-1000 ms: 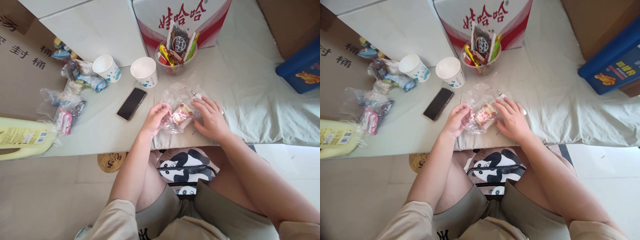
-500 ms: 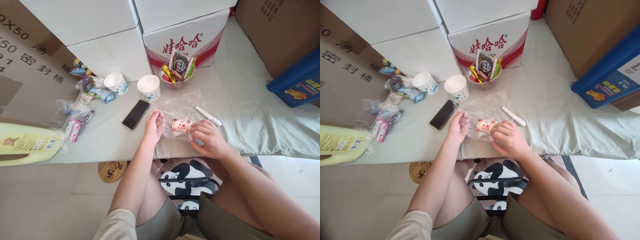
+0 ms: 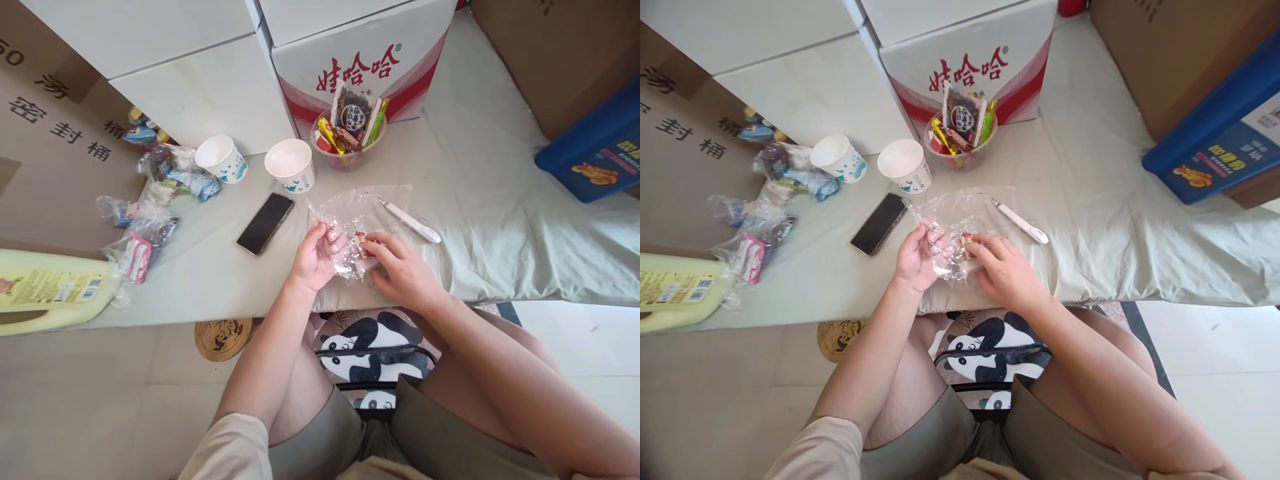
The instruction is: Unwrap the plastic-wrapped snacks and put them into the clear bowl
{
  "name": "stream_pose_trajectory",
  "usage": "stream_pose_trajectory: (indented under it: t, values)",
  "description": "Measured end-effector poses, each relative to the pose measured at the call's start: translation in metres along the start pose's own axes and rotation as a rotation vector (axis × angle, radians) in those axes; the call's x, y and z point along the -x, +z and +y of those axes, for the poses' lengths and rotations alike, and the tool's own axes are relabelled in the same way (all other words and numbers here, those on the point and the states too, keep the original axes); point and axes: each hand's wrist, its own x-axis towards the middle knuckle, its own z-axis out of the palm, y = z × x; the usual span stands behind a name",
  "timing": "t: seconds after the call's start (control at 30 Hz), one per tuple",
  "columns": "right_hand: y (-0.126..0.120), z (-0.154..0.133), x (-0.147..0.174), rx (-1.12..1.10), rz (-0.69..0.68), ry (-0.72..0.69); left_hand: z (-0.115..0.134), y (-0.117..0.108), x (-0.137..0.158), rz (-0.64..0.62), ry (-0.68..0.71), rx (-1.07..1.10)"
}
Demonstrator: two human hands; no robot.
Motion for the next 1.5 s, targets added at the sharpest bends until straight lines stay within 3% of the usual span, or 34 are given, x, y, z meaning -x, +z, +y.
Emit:
stream_pose_trajectory:
  t: [0.27, 0.57, 0.67, 0.8, 0.9, 1.03, 1.23, 1.5]
  values:
    - [0.008, 0.008, -0.001, -0.063, -0.023, 0.081, -0.004, 0.000, 0.006, -0.059, -0.097, -0.040]
    - [-0.002, 0.019, 0.000, -0.098, -0.016, 0.165, 0.022, -0.026, -0.013, 0.169, 0.077, 0.233]
    - [-0.001, 0.020, -0.001, -0.120, -0.070, 0.047, 0.023, -0.031, -0.016, 0.214, 0.068, 0.356]
    - [-0.002, 0.016, -0.004, -0.234, -0.212, -0.134, 0.016, -0.025, -0.012, 0.086, -0.034, 0.502]
    - [0.000, 0.009, -0.006, -0.231, -0.181, -0.023, 0.011, -0.018, -0.005, -0.067, -0.142, 0.540]
    - [0.012, -0.002, -0.006, -0.016, -0.223, 0.057, 0.011, -0.015, 0.000, -0.182, -0.209, 0.611]
    - [0.022, -0.013, -0.004, 0.217, -0.332, 0.073, 0.020, -0.024, -0.004, -0.068, -0.154, 0.703]
    - [-0.017, -0.013, -0.023, -0.011, -0.338, 0.165, 0.030, -0.038, -0.007, -0.016, -0.049, 0.728]
